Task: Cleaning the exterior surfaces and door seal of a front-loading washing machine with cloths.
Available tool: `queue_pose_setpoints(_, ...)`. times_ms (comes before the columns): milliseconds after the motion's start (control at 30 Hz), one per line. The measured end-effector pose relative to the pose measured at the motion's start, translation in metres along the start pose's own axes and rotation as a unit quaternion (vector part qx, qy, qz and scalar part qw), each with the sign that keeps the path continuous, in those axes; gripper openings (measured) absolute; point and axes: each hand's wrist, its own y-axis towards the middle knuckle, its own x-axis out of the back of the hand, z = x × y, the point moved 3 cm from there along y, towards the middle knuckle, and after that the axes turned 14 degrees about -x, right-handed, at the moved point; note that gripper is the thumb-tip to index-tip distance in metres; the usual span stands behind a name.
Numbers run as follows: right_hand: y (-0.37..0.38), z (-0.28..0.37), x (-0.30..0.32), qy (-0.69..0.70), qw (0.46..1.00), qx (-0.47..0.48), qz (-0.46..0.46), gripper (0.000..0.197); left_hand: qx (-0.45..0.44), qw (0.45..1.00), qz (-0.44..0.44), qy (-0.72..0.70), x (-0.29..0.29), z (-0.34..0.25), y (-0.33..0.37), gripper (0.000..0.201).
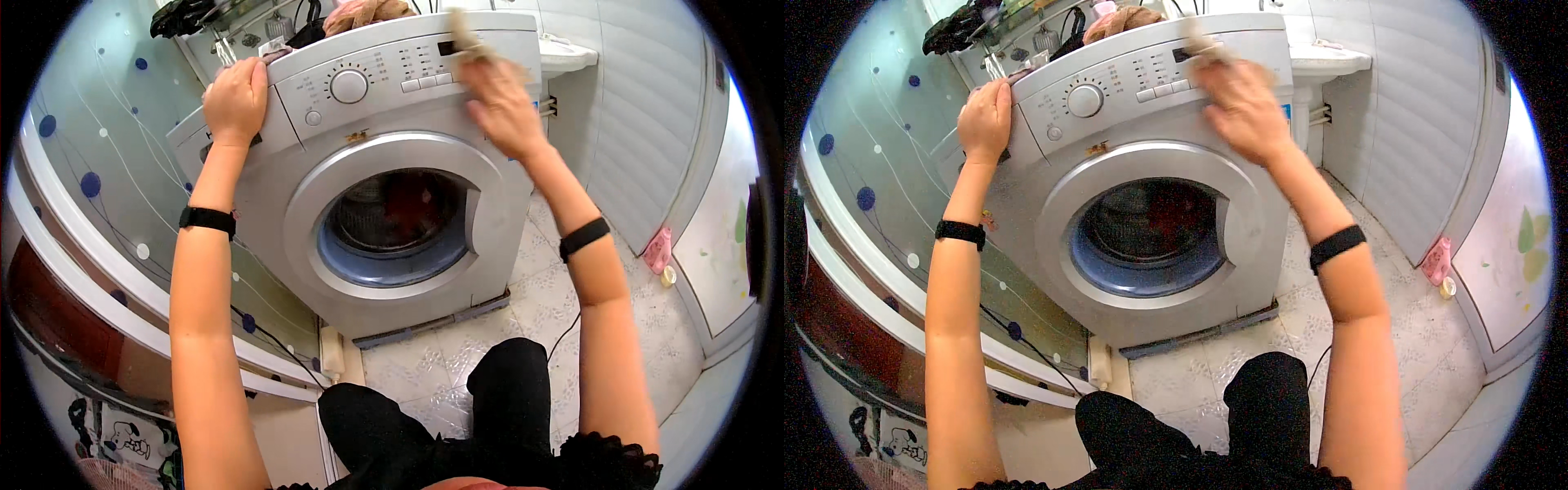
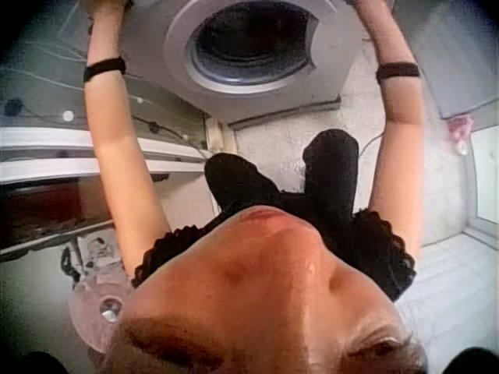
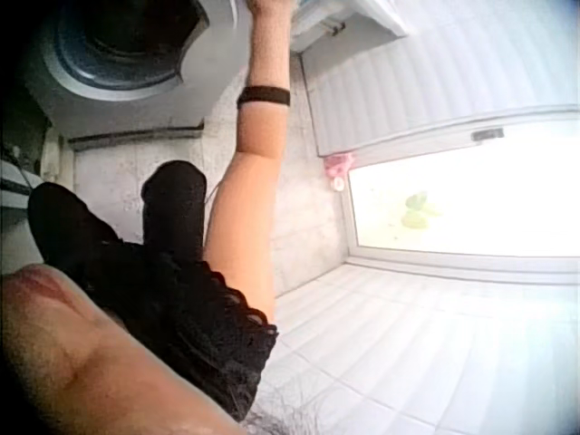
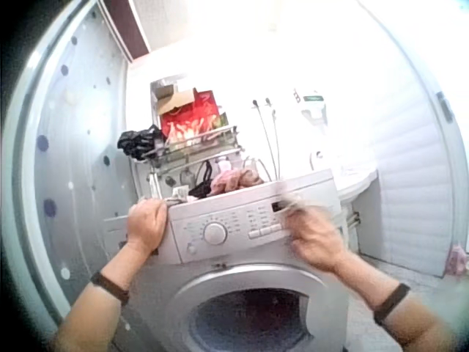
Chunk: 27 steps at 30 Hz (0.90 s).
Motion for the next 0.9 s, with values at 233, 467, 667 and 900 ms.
queue_pose_setpoints(233, -0.005, -0.006, -0.019, 0.020, 0.994, -0.075, -0.078, 0.061, 0.008, 0.999, -0.024, 0.032, -0.004, 0.004, 0.004, 0.029)
queue_pose_setpoints(467, 0.038, 0.003, -0.015, -0.017, 0.992, 0.061, -0.106, 0.054, 0.001, 1.000, -0.016, 0.023, -0.004, -0.001, 0.000, 0.028)
queue_pose_setpoints(667, 0.045, -0.119, -0.011, 0.003, 0.941, -0.175, -0.289, 0.048, 0.012, 0.998, -0.038, 0.057, -0.014, -0.012, 0.006, 0.028)
queue_pose_setpoints(900, 0.048, -0.042, -0.019, -0.039, 0.982, -0.004, -0.186, 0.052, 0.026, 0.994, 0.012, 0.102, -0.001, 0.002, 0.000, 0.030)
